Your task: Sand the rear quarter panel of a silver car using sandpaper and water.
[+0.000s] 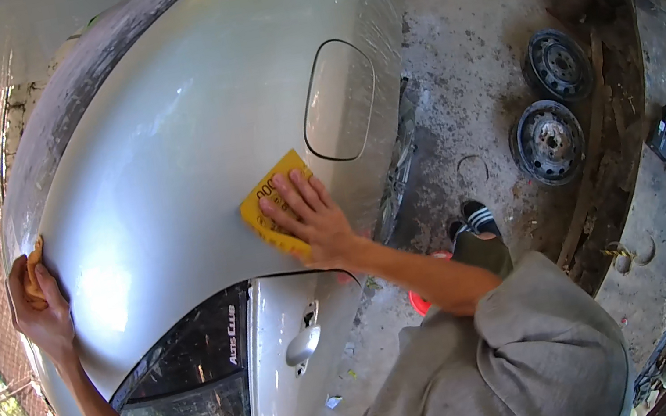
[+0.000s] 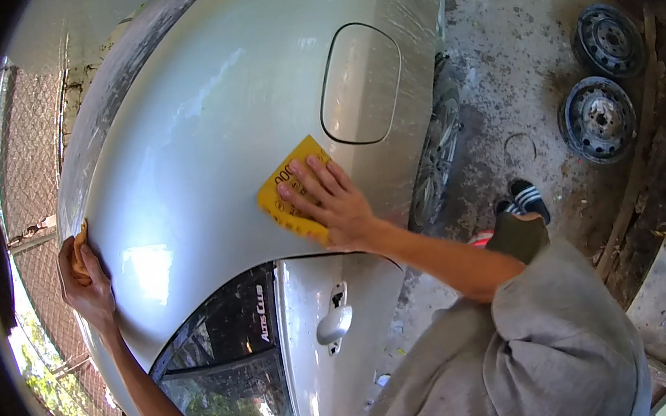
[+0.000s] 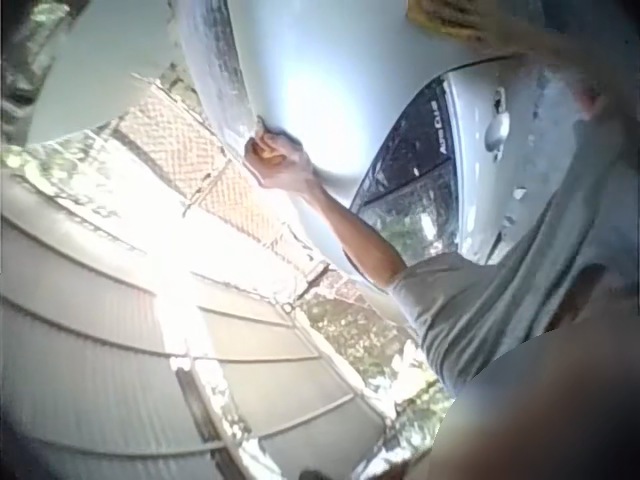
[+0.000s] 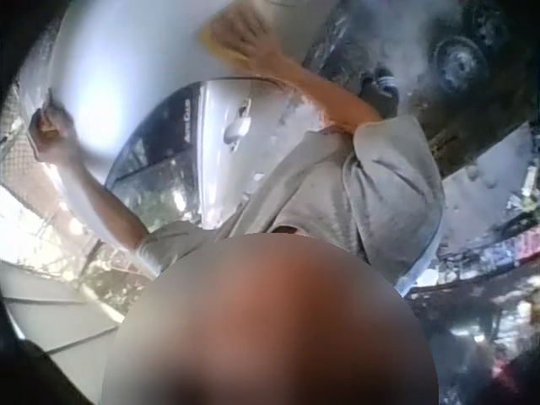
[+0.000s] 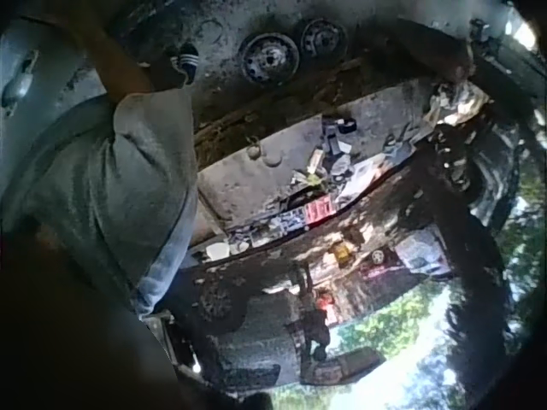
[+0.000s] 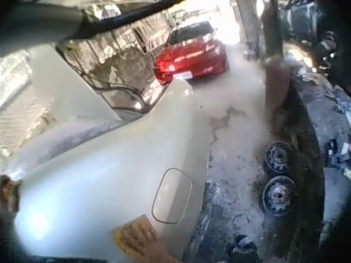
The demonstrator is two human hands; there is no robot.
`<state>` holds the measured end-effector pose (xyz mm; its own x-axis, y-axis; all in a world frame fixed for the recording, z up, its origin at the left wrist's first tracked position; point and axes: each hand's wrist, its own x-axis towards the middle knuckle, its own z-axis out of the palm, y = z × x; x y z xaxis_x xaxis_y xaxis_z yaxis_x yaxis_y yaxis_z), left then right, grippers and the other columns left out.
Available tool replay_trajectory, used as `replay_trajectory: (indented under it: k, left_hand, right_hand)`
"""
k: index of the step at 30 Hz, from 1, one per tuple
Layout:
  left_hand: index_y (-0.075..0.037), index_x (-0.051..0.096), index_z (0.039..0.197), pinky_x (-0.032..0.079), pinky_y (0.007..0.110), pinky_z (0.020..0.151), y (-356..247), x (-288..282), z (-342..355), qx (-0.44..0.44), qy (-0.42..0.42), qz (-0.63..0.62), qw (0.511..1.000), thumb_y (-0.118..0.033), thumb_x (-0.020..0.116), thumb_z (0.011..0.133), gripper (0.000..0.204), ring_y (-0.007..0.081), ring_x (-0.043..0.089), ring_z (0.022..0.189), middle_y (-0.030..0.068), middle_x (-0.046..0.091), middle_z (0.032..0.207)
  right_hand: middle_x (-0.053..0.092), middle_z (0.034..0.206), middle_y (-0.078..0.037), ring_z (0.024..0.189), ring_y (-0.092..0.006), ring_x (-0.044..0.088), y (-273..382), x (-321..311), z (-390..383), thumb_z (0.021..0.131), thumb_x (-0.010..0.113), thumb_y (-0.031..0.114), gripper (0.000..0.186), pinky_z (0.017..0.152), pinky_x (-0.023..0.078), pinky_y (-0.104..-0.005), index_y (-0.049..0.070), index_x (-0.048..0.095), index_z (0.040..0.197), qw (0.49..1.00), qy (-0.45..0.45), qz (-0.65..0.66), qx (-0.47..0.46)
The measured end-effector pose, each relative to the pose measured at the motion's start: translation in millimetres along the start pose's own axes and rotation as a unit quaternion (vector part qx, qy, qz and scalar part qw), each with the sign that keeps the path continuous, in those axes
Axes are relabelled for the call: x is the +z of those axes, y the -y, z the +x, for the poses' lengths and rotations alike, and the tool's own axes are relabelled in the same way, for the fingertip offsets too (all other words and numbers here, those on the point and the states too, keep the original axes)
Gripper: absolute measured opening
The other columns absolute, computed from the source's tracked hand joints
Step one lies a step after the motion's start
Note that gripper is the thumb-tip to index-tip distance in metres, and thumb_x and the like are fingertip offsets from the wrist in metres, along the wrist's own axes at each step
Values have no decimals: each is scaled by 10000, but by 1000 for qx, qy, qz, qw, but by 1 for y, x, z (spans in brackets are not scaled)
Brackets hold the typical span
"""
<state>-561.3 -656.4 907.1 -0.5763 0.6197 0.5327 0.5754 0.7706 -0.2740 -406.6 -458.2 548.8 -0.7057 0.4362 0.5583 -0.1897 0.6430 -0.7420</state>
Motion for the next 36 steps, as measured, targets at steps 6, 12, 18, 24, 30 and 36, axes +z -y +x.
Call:
replay_trajectory:
  k: [6,12,18,24,30,36]
  left_hand:
    - [27,618,1232,515,304,863,26,-2,-3,15,11,-30,999,-206,611,976,346,211,655,987,135,692,1117]
    - [25,609,1246,509,264,863,40,-6,-2,-6,18,-46,999,-158,591,993,313,183,648,1004,127,682,1142]
    - [39,586,1283,517,269,876,47,-10,0,-9,15,-21,1000,-153,577,1003,340,162,650,1018,121,670,1190]
    - [39,573,1298,497,271,919,51,-7,-1,7,4,-20,1000,-137,573,1003,343,165,638,1052,124,669,1188]
    - [53,561,1297,483,276,949,41,-7,-6,-16,18,-9,1000,-117,556,1009,335,182,632,1079,131,660,1202]
    - [17,601,1273,515,272,884,48,-12,-1,-14,11,-43,999,-170,589,997,334,179,651,1020,119,681,1164]
  right_hand:
    - [286,1580,-172,1448,-408,262,-66,-18,1,850,617,390,700,1174,176,-542,151,429,1481,987,52,30,-151]
    - [336,1566,-137,1432,-345,323,-67,-23,12,837,607,449,692,1178,205,-514,214,458,1471,965,116,-39,-232]
    - [318,1577,-122,1435,-343,311,-89,-20,-10,840,613,439,710,1177,217,-505,249,417,1495,962,112,43,-247]
    - [325,1574,-109,1438,-351,300,-64,-10,-23,855,602,408,695,1191,182,-484,242,406,1501,972,11,-49,-230]
    - [298,1583,-144,1453,-396,262,-76,-19,-34,845,606,405,714,1172,172,-548,219,403,1504,975,97,61,-193]
    - [236,1581,-248,1437,-464,245,0,-7,36,882,557,392,702,1148,176,-581,105,390,1501,998,-6,62,22]
